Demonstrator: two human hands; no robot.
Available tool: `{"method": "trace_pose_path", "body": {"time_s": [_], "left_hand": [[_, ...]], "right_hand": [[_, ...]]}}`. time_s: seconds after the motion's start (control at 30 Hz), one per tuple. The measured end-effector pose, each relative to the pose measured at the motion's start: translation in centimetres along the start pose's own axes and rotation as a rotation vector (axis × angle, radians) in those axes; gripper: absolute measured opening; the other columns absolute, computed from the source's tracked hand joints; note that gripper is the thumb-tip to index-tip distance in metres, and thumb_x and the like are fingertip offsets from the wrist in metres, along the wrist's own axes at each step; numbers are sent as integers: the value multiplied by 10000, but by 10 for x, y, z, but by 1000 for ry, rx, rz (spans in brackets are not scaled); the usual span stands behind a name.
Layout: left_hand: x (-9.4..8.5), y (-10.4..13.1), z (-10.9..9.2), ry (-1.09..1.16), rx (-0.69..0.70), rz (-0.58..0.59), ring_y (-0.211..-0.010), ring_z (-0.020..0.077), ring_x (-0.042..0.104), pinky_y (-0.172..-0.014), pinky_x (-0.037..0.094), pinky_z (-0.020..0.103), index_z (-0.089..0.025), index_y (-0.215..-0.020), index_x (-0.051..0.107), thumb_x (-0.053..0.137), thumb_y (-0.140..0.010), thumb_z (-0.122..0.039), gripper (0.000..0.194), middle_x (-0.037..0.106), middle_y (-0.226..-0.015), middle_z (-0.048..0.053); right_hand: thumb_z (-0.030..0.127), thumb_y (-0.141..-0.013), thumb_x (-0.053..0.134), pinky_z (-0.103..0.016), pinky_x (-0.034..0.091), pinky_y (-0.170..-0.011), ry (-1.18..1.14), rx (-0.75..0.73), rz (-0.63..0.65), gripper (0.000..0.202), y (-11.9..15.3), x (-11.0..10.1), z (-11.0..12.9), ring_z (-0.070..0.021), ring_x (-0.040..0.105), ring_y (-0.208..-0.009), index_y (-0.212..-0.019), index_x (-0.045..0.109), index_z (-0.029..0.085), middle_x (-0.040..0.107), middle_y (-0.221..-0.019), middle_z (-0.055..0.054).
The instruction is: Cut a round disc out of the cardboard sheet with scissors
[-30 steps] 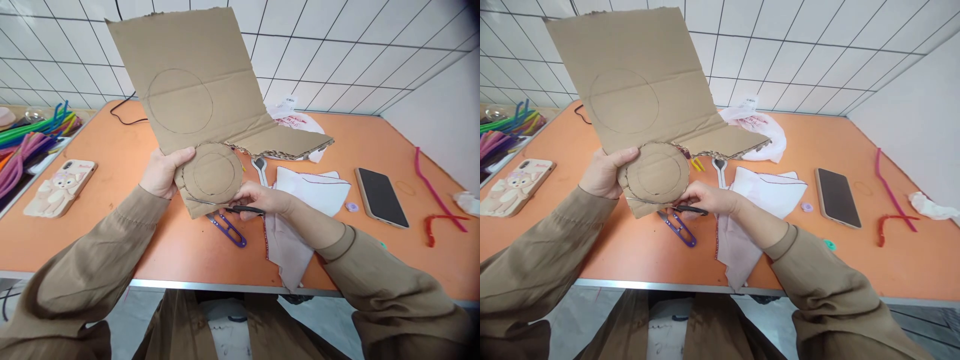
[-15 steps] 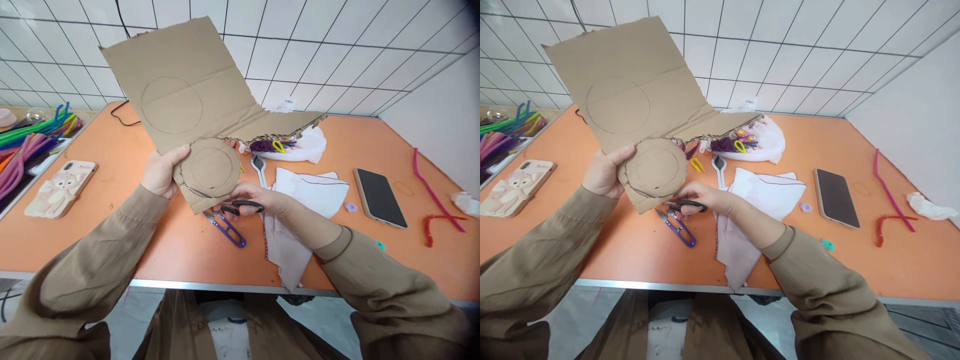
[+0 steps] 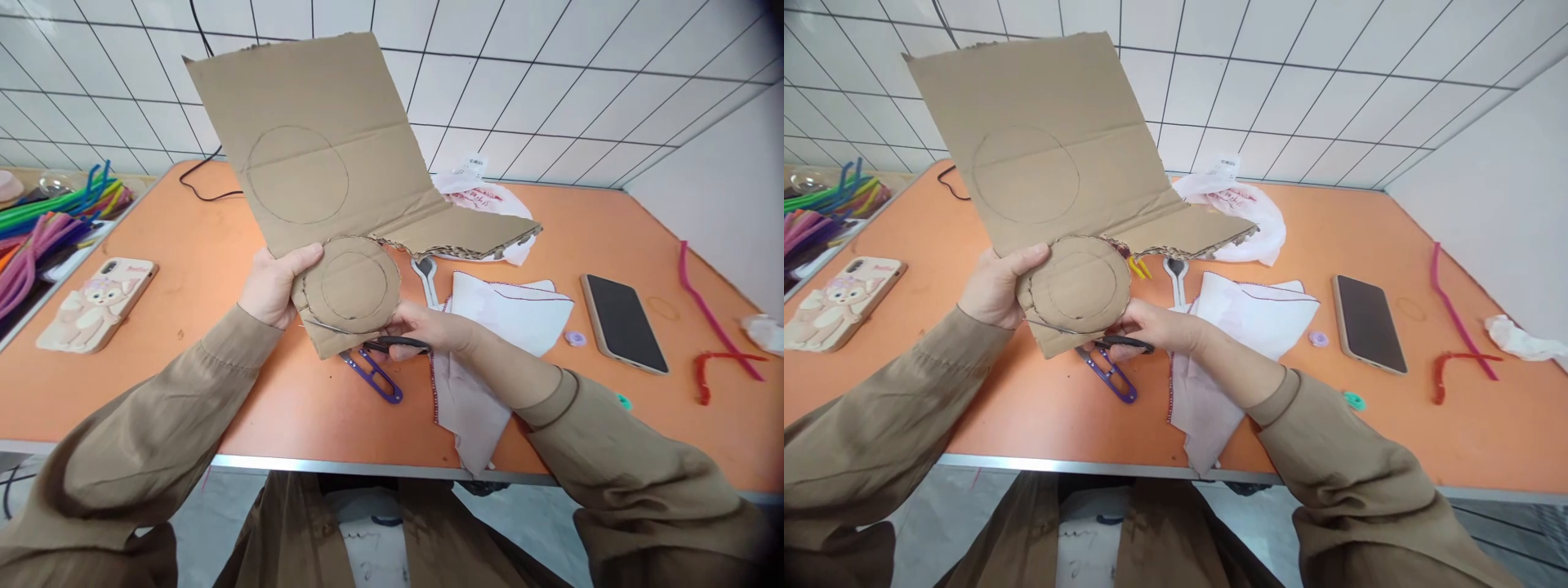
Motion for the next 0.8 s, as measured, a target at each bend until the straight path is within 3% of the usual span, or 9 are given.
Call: {"method": "trace_pose_path", "body": {"time_s": [0.27,0.43,0.6,0.8], "left_hand": [[2,2,-9,-13,44,-6,-1125,338,652,-1010,514,481,-159,-1100,706,781,-635,-126,471,768,-969,80],[1,1,-8,6,68,12,-1094,325,669,-996,525,463,-142,-1069,715,777,-635,-109,440,772,-945,73],[-1,-2,-4,30,44,-11,-1038,316,692,-972,540,448,-129,-1029,724,794,-621,-117,414,772,-932,88],[-3,-4,4,86,-44,-110,-987,268,709,-916,575,375,-108,-970,714,737,-656,-74,317,764,-950,88]], "right_hand": [[668,-681,720,-192,386,-559,124,-4,-47,657,1,-4,-5,-92,489,-640,-978,716,83,587,-772,-30],[602,-652,778,-200,403,-581,110,-7,-66,619,-1,-4,-2,-101,514,-683,-1007,712,99,638,-898,-59],[571,-650,795,-237,453,-666,74,19,-58,602,-3,-1,-4,-124,545,-729,-1005,704,94,642,-880,-65],[650,-689,723,-244,462,-613,-65,-39,-47,641,-3,1,-4,-134,562,-716,-981,661,83,613,-898,-78]]}}
Point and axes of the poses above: each hand's wrist, its own y-axis away from the middle knuckle, its own x-axis out of the palm, z = x × y, the point moved 2 cm from there along -y, towards the middle knuckle
